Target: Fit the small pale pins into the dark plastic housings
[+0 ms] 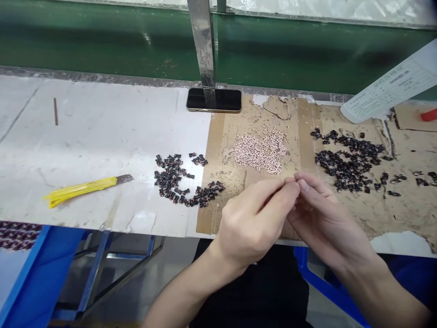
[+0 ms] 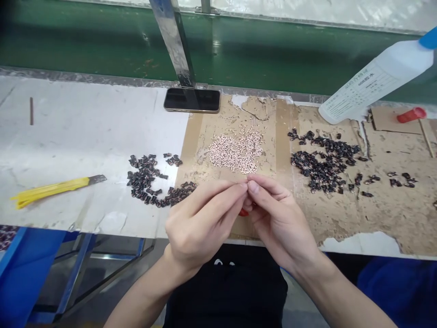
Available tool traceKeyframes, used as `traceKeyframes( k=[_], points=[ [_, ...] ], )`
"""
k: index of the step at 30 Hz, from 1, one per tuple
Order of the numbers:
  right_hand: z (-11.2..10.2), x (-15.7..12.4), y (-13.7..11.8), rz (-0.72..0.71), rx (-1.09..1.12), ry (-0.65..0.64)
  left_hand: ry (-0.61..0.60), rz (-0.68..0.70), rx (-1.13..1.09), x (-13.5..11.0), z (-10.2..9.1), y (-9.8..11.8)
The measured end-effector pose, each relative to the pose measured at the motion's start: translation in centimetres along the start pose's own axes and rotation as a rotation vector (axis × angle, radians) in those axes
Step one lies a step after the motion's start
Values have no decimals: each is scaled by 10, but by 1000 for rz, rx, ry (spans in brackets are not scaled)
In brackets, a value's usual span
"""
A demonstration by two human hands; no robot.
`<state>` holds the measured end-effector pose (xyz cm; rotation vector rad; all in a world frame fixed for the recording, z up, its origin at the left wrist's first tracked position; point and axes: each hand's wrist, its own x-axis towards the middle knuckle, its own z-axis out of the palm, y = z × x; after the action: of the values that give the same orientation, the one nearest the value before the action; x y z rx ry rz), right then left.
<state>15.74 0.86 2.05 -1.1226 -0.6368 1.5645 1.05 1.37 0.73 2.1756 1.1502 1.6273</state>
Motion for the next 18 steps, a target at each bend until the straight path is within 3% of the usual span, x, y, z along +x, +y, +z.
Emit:
traceKeyframes(
  k=[4, 7, 12, 18],
  points=[
    [-3, -5, 11, -183, -99, 88, -19, 18, 63, 0, -1, -3],
    [-8, -10, 17, -302, -229, 89, -43, -44, 1, -1, -3, -3],
    [-13, -13, 20, -405, -371, 33, -102, -240, -180, -5, -7, -2],
    [-8, -16, 14, -484, -527, 3, -119, -242, -176, -9, -10, 0]
  ],
)
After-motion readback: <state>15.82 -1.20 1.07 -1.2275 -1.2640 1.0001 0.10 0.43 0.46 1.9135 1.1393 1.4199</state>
